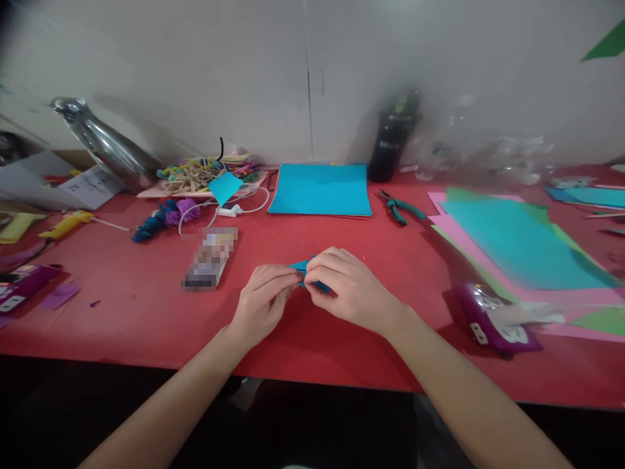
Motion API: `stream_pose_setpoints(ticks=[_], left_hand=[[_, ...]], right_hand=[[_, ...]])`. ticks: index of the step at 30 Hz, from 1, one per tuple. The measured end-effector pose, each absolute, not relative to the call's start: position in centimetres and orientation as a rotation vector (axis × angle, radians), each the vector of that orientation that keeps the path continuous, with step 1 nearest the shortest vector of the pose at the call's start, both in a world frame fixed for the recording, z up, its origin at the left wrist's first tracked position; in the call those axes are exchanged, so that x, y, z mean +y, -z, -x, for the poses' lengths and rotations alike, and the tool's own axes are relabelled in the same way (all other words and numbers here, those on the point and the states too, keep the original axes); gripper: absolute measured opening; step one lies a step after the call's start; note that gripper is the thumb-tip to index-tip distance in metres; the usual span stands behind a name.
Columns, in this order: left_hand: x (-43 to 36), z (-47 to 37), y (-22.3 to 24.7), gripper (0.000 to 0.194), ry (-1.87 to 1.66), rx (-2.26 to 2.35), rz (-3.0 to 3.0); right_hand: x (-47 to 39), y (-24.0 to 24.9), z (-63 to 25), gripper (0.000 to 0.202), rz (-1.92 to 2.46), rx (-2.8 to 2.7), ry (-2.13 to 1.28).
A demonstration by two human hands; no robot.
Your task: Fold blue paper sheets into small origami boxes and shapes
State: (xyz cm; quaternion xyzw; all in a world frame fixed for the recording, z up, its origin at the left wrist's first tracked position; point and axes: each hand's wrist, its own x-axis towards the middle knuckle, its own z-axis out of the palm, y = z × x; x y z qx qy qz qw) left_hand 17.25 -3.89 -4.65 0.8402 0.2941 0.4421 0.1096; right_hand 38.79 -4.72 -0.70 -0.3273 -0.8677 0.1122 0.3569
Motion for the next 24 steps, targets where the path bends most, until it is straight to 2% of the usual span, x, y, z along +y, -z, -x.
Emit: stream_pose_setpoints(ticks=[9,17,24], left_hand=[[-3.9,-17.3,4.3,0.025,-1.3,0.818,-2.441],[-4.3,-17.3,3.4,0.028,-1.211,0.766,-2.322],[-4.4,-17.5,2.9,0.017,-1.324,0.77,-2.248]], right_hand=[[-4.9,0.6,-39.0,0.01,0.838,-2.279,-0.214],[-5.0,0.5,-38.9,0.011,0.807,-2.2,-0.298],[-5.4,-0.4,-39.0,0.011,0.846,-2.12,-0.438]])
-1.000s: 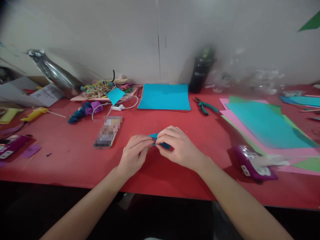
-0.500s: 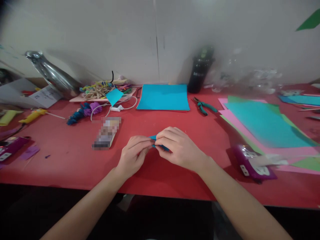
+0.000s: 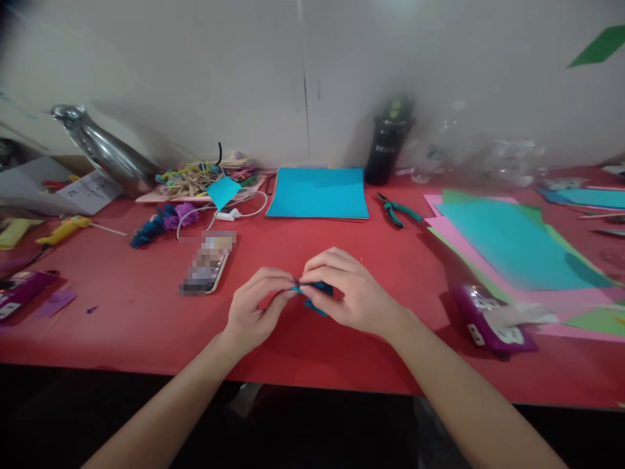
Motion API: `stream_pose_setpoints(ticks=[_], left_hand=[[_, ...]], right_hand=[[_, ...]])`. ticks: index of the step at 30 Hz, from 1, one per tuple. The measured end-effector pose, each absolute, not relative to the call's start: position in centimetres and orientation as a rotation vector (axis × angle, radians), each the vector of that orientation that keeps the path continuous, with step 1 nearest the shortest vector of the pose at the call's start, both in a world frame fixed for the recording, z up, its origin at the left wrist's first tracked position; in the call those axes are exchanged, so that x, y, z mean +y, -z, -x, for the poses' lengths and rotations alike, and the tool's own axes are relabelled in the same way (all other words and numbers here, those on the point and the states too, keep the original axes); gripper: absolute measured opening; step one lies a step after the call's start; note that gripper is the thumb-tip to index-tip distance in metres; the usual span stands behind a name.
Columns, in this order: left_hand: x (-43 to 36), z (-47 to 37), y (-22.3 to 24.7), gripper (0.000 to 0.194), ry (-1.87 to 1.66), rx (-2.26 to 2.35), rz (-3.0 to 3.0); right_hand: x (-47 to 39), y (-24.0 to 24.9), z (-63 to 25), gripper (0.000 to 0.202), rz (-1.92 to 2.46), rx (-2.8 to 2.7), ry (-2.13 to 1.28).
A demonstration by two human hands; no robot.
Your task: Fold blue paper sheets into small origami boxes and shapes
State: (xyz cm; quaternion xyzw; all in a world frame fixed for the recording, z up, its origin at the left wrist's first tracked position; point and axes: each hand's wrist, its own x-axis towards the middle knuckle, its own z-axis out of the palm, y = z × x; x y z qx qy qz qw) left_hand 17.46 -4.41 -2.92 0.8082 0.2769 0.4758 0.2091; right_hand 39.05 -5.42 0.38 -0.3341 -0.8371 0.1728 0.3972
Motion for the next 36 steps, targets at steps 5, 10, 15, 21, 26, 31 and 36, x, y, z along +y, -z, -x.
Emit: stream_pose_setpoints(ticks=[5,10,15,21,26,31,36], left_hand=[[-4.4,-17.4,2.6,0.02,-1.369,0.758,-2.191],[-4.4,-17.4,2.7,0.021,-1.358,0.742,-2.153],[-4.3,-17.4,3.0,0.014,-1.379,0.837,-2.043],[-4.4,-17.7,3.5,0.007,-1.363,0.957,-1.804],[-4.5,-18.0,3.6,0.011,-1.342,0.963,-1.658],[-4.4,-17.9,3.6,0.018,-1.293,0.86,-1.684],[-4.4,-17.8,3.6,0.015,-1.284,0.854,-1.763]], right_hand=[[-5.3,-0.2,-39.2,0.023,0.852,-2.182,-0.4],[-5.2,0.4,-38.8,0.02,0.864,-2.116,-0.396],[-5.3,0.7,-38.6,0.022,0.894,-1.995,-0.354],[-5.1,1.0,-38.4,0.011,0.895,-2.009,-0.312],[-5.3,1.0,-38.0,0.01,1.005,-1.977,-0.441],[-5.1,1.1,-37.8,0.002,1.003,-1.953,-0.469],[-5.0,1.3,-37.8,0.007,1.01,-1.927,-0.482]])
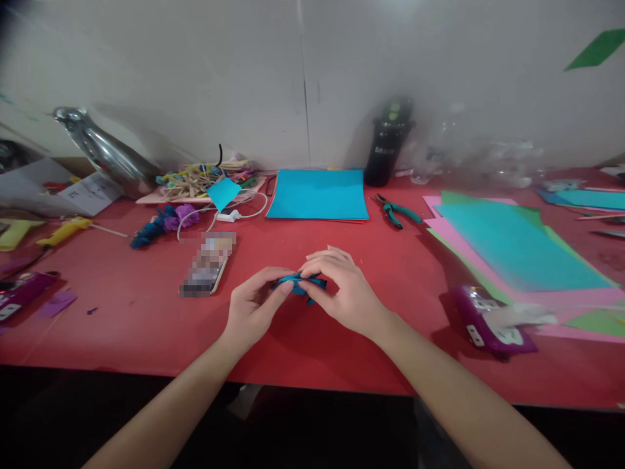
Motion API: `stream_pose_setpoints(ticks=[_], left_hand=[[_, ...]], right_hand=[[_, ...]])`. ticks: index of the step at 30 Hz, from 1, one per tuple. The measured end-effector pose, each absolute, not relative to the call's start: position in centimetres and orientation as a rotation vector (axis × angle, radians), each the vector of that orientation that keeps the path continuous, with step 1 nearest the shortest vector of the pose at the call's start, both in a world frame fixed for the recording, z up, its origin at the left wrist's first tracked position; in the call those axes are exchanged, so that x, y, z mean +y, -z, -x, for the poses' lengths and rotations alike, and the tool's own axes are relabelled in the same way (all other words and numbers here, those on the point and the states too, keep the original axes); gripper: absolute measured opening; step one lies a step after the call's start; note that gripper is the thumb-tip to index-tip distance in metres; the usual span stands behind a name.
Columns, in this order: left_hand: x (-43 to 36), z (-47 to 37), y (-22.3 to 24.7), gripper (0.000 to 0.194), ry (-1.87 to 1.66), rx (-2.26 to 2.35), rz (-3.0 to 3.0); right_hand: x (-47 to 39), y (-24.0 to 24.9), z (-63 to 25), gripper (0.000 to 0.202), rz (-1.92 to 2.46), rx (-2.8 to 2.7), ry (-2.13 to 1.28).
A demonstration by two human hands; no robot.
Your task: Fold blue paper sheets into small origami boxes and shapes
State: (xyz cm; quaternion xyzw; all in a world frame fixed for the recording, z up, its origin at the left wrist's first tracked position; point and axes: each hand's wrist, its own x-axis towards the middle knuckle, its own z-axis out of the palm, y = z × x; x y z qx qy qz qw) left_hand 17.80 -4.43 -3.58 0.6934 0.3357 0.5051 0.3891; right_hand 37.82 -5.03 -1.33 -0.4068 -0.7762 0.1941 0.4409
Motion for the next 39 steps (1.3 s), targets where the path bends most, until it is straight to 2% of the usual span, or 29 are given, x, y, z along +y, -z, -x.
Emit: stream_pose_setpoints(ticks=[4,10,16,23,27,33,39], left_hand=[[-4.5,-17.7,3.5,0.014,-1.288,0.86,-1.803],[-4.4,-17.7,2.9,0.01,-1.334,0.863,-1.894],[-4.6,-17.5,2.0,0.008,-1.358,0.927,-1.928],[-4.6,-17.5,2.1,0.01,-1.241,0.93,-1.821],[-4.1,-17.0,1.5,0.003,-1.171,0.875,-2.002],[-4.2,-16.4,0.6,0.01,-1.256,0.87,-2.155],[-4.2,-16.3,0.2,0.008,-1.225,1.015,-2.179]], right_hand=[[-5.2,1.4,-37.9,0.014,1.053,-1.898,-0.46],[-5.0,1.3,-37.9,0.007,0.969,-1.955,-0.405],[-5.2,0.9,-37.8,0.012,0.922,-1.937,-0.396],[-5.6,0.6,-37.9,0.014,0.974,-1.891,-0.597],[-5.6,0.6,-38.1,0.021,1.0,-1.88,-0.67],[-5.4,0.4,-38.1,0.023,0.972,-1.918,-0.6],[-5.4,0.7,-38.2,0.022,1.029,-1.905,-0.567]])
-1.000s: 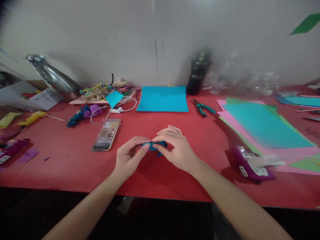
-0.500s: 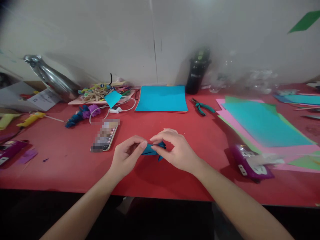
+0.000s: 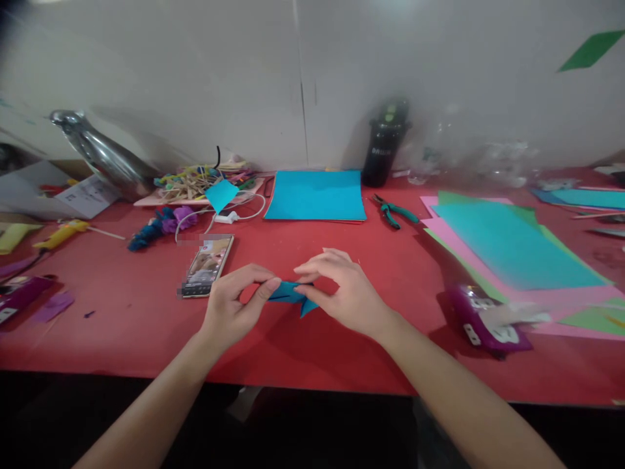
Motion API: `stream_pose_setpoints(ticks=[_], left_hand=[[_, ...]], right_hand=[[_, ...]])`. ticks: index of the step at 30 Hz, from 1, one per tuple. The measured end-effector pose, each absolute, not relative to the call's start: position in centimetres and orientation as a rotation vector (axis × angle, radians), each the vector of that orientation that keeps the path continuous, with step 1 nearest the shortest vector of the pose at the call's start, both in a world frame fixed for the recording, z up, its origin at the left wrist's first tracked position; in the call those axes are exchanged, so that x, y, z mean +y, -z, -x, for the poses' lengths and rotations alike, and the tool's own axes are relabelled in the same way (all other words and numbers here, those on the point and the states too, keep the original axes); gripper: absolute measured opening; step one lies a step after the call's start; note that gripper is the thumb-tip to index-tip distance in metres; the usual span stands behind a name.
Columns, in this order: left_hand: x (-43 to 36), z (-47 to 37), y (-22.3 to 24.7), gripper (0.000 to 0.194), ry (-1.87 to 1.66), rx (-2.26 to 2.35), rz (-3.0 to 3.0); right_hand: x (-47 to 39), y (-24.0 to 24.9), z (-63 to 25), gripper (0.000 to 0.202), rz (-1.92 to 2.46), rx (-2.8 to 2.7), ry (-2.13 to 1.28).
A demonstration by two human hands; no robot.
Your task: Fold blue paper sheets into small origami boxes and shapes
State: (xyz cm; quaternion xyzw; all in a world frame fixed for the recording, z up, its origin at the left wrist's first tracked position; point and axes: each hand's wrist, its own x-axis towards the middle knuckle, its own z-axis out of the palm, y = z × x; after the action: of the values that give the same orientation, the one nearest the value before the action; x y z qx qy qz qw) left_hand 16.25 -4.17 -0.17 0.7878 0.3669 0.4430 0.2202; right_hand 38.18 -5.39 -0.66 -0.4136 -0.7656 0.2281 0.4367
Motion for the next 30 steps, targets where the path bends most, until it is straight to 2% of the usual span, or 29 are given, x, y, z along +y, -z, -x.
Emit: stream_pose_setpoints(ticks=[6,9,14,19,30], left_hand=[[-3.4,-15.9,0.6,0.014,-1.366,1.206,-1.791],[-3.1,-15.8,1.1,0.014,-1.447,1.194,-1.596],[-3.2,-16.0,1.7,0.019,-1.387,1.127,-1.514],[-3.4,-16.4,2.1,0.016,-1.312,1.065,-1.534],[-4.0,-16.9,2.0,0.013,-1.222,0.978,-1.842]], right_hand=[[-5.2,0.6,-38.9,0.052,0.901,-1.731,-0.838],[-4.8,0.9,-39.0,0.057,0.925,-1.691,-0.93],[-4.6,1.6,-38.4,0.041,0.974,-1.634,-1.063],[-4.9,1.8,-38.1,0.02,1.067,-1.59,-0.953],[-5.0,0.7,-37.9,0.016,1.007,-1.677,-0.938]])
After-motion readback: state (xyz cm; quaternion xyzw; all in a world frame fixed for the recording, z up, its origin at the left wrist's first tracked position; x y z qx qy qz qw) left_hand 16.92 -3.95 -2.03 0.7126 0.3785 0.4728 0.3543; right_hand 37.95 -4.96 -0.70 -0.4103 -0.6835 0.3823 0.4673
